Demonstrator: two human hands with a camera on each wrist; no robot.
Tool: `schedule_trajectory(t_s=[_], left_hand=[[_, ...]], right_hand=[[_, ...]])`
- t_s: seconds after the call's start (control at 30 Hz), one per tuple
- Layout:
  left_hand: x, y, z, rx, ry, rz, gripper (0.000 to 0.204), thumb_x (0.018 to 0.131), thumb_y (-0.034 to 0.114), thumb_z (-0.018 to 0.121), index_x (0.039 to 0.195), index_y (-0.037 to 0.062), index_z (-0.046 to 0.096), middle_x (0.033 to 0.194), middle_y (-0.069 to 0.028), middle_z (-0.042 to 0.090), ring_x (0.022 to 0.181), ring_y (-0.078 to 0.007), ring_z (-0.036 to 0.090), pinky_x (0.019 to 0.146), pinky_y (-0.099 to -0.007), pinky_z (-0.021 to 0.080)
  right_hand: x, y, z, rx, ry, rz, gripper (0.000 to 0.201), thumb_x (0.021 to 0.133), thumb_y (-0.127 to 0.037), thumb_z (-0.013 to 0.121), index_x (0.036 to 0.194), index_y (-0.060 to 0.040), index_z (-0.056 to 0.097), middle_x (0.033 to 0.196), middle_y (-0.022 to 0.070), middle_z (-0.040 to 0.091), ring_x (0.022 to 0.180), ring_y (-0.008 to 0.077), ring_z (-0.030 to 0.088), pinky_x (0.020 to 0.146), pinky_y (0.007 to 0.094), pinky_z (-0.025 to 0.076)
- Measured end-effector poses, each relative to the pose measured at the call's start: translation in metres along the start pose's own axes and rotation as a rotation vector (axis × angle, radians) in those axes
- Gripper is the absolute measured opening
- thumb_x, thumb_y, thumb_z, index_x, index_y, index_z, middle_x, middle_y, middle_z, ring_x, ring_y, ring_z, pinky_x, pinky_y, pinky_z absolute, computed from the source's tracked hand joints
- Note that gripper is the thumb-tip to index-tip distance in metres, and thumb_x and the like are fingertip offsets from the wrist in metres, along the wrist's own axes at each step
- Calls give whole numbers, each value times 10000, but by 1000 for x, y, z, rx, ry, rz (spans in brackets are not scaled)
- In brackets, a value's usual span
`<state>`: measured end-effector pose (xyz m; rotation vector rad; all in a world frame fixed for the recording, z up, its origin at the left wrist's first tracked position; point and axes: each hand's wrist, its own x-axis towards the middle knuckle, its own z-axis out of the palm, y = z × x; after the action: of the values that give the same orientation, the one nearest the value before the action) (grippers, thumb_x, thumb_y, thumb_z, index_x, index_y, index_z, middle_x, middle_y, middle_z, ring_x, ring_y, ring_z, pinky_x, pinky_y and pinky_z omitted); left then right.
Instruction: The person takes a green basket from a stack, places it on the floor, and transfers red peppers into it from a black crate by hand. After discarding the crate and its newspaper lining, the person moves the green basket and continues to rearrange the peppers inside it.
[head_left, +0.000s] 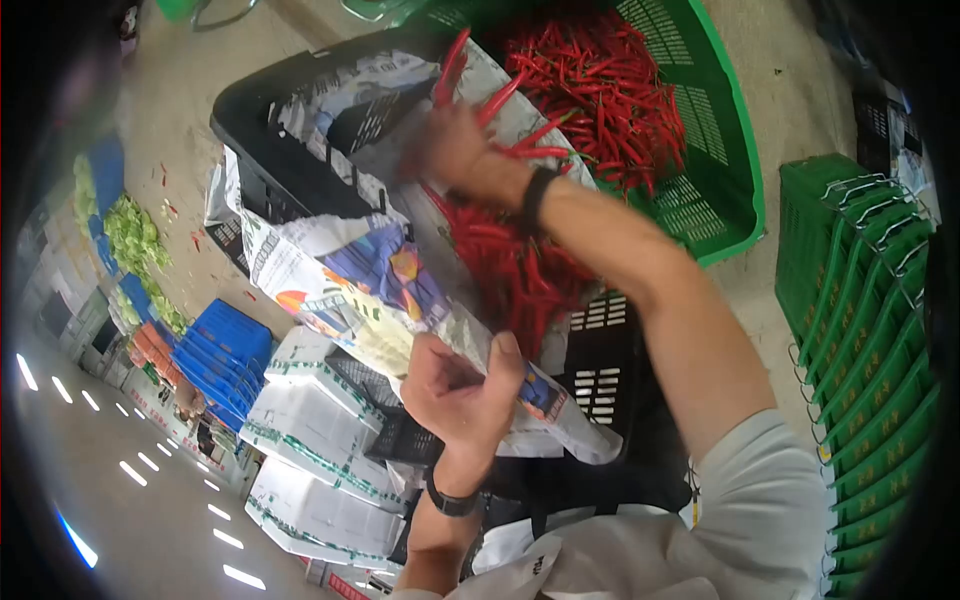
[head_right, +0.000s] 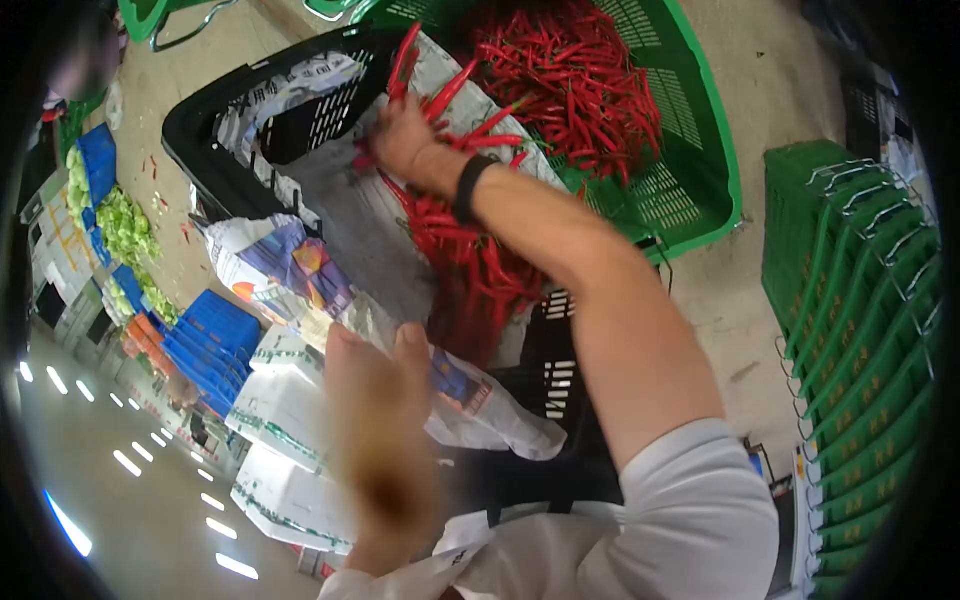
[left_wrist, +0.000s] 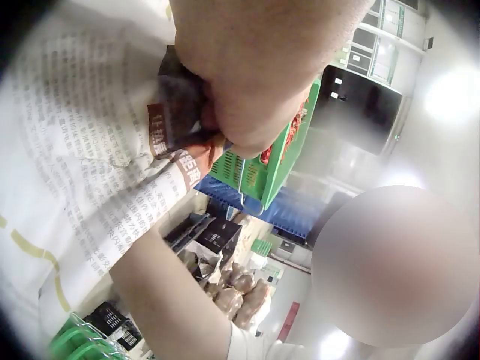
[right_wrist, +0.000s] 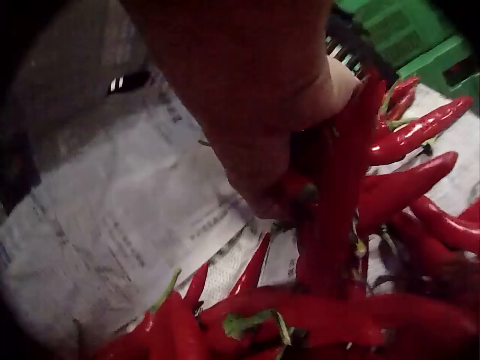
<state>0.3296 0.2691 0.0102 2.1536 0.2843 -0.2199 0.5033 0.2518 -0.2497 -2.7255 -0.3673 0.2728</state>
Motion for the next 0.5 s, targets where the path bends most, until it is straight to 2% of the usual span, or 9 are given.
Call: schedule_trajectory(t_s=[0.07,0.1,0.17,0.23,0.27,0.33,0.37,0.43,0.5], left_hand=[[1,4,0,54,10,-5,233,755,58,744,770,26,513,690,3,585,574,-15,469,517,-167,367],[3,6,0,98,-1,44,236,753,59,745,769,26,512,686,3,584,571,-15,468,515,-166,365],[2,10,-2,147,-14,83,239,751,60,746,768,26,511,683,3,583,569,-16,467,512,-166,363],[3,14,-1,156,-37,-78,246,750,58,749,761,26,505,678,3,580,567,-18,473,513,-168,370],[4,15,-2,152,-37,-76,246,750,58,749,761,26,505,678,3,580,567,-18,473,513,-168,370],[4,17,-1,236,-55,32,243,753,50,743,760,27,502,676,5,576,566,-18,473,512,-172,378],[4,17,1,237,-61,29,243,753,50,743,760,27,502,676,5,576,566,-18,473,512,-172,378],[5,17,6,165,-38,57,239,762,48,740,771,25,502,694,1,580,585,-22,483,524,-175,385],[6,20,6,188,-39,62,235,767,53,739,783,23,506,705,-3,583,597,-26,490,534,-178,390]], right_hand=[[-26,39,-20,82,103,92,314,835,-210,543,1126,-114,613,1071,100,598,1063,282,545,914,568,368],[-43,63,-33,96,160,150,320,812,-203,569,1114,-108,612,1058,97,589,1052,271,547,887,549,388],[-67,106,-49,-1,66,279,382,759,-216,635,1125,-113,603,1121,115,568,1075,265,540,880,526,400],[-87,144,-57,24,38,366,436,722,-210,672,1143,-127,597,1160,94,555,1117,266,512,902,519,386],[-86,146,-55,20,40,366,436,722,-210,672,1143,-127,597,1160,94,555,1117,266,512,902,519,386],[-91,148,-49,-58,387,346,470,687,-210,700,1141,-145,602,1162,59,561,1150,259,487,933,517,366],[-82,136,-52,7,342,246,484,681,-207,694,1152,-149,602,1173,33,562,1178,248,466,951,511,348],[-57,94,-52,12,245,51,439,724,-188,650,1160,-162,607,1186,37,567,1168,243,485,955,499,359],[-27,59,-22,112,420,-113,351,793,-209,599,1143,-180,623,1161,42,588,1128,233,517,964,499,375]])
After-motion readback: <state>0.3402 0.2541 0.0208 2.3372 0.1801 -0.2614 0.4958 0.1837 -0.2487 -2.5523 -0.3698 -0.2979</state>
